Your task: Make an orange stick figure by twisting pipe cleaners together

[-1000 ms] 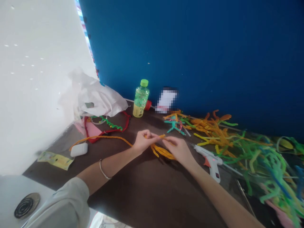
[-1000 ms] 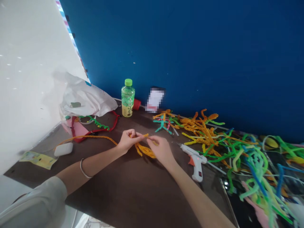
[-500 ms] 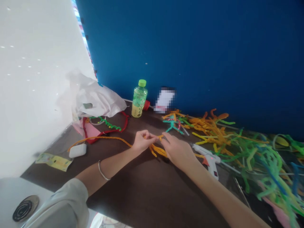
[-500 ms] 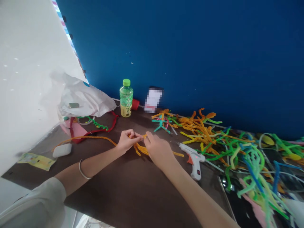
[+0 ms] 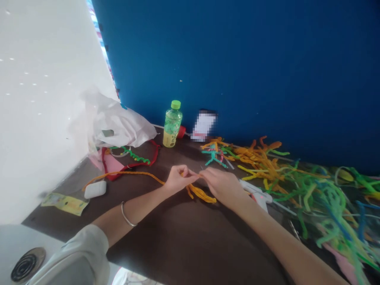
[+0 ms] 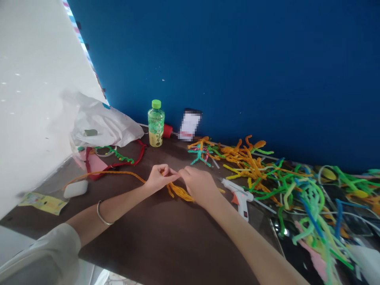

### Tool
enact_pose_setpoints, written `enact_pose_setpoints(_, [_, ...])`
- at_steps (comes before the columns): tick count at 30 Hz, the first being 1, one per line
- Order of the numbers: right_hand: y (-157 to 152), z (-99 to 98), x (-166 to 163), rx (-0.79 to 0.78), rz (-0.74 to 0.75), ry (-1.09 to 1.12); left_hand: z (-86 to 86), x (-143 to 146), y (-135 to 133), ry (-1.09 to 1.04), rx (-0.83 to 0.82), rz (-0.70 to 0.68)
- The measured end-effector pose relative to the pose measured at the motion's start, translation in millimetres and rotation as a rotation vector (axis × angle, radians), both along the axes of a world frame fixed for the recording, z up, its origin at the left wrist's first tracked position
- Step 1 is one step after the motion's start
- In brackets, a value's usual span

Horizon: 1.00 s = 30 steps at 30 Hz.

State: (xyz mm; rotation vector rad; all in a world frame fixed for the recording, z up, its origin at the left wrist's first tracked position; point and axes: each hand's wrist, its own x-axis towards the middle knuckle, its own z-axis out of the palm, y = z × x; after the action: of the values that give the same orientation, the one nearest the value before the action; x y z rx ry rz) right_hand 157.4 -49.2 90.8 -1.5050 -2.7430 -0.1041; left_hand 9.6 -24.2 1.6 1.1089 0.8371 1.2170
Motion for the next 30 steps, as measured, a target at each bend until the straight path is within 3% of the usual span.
enact_pose_setpoints(4, [11.6, 5.4, 2.2, -0.255, -0.158, 0.334, 4.1, -0.7, -2.5, 0.013, 0.017, -0.057])
enact_pose_setpoints(11, [20.5, -4.9, 10.6, -0.918, -0.463, 1.001, 3.6, -2.3, -1.1, -0.055, 0.021, -0.167])
enact_pose_setpoints(15, [14.5, -21.7, 9.4, -1.031, -0.606, 1.257, 3.0, -2.3, 0.3, -0.095, -0.025, -0.146])
enact_pose_setpoints(18, [7.4, -31.2, 2.6, -0.995, -0.675, 1.348, 3.6, -2.2, 0.2, -0.124, -0.045, -0.129])
enact_pose_setpoints(21, [1.2, -34.9, -3.8, -0.859, -0.694, 1.309, 5.0, -2.2, -0.4, -0.131, -0.059, -0.085])
enact_pose_setpoints(30, [-9.6, -30.1, -1.9, -0.114, -0.282, 0.444, 1.9, -1.0, 2.4, -0.083, -0.06, 0.088])
